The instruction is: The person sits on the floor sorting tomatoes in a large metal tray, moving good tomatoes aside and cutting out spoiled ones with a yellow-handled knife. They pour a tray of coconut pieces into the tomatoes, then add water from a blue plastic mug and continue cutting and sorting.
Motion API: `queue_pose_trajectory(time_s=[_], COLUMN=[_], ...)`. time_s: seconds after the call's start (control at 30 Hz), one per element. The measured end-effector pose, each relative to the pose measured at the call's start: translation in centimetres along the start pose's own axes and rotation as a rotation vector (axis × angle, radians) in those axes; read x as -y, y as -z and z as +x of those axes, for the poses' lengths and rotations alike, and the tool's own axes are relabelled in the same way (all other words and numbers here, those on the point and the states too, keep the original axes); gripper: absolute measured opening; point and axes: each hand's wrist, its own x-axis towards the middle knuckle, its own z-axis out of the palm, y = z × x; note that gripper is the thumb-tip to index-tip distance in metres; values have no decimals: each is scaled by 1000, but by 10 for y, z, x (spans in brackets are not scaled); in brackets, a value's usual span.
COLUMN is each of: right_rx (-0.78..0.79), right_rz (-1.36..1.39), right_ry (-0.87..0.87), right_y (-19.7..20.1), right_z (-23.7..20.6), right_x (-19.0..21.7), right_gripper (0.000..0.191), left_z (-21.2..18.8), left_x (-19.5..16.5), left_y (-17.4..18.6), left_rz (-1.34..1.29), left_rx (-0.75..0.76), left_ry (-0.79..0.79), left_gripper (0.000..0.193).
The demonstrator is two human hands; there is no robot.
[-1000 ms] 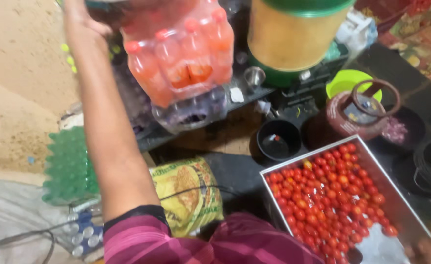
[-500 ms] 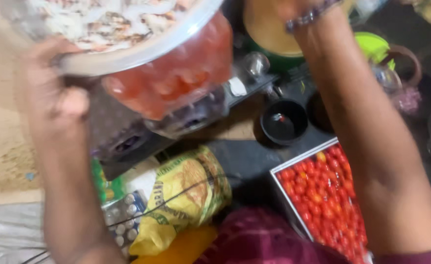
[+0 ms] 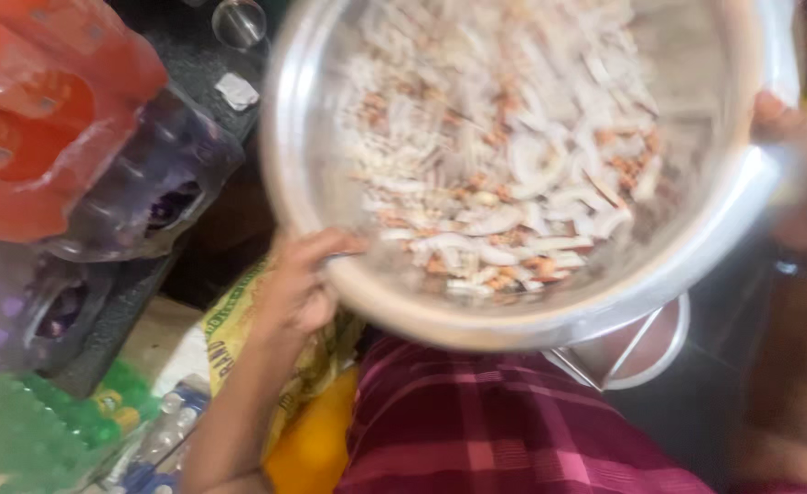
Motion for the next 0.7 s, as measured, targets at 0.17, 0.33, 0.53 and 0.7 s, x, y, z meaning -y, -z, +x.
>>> queue_pose_trajectory(time_s=[0.17, 0.33, 0.53, 0.7], right_rx=[-118, -117, -79, -50], right_rz=[75, 203, 164, 202], right_ry=[89, -69, -157, -53], right_y=[14, -8, -6, -5], right_z=[-31, -11, 32, 65], right_x=[-99, -168, -223, -234], right_gripper=[17, 28, 31, 27], left_z=[127, 153, 190, 218], left_x=[195, 308, 379, 375], left_y=[24, 60, 68, 55], left_rz=[-37, -277, -225, -302], left_rx=[86, 137, -37, 65], left_ry=[208, 434, 427, 403], left_gripper=[56, 42, 27, 18])
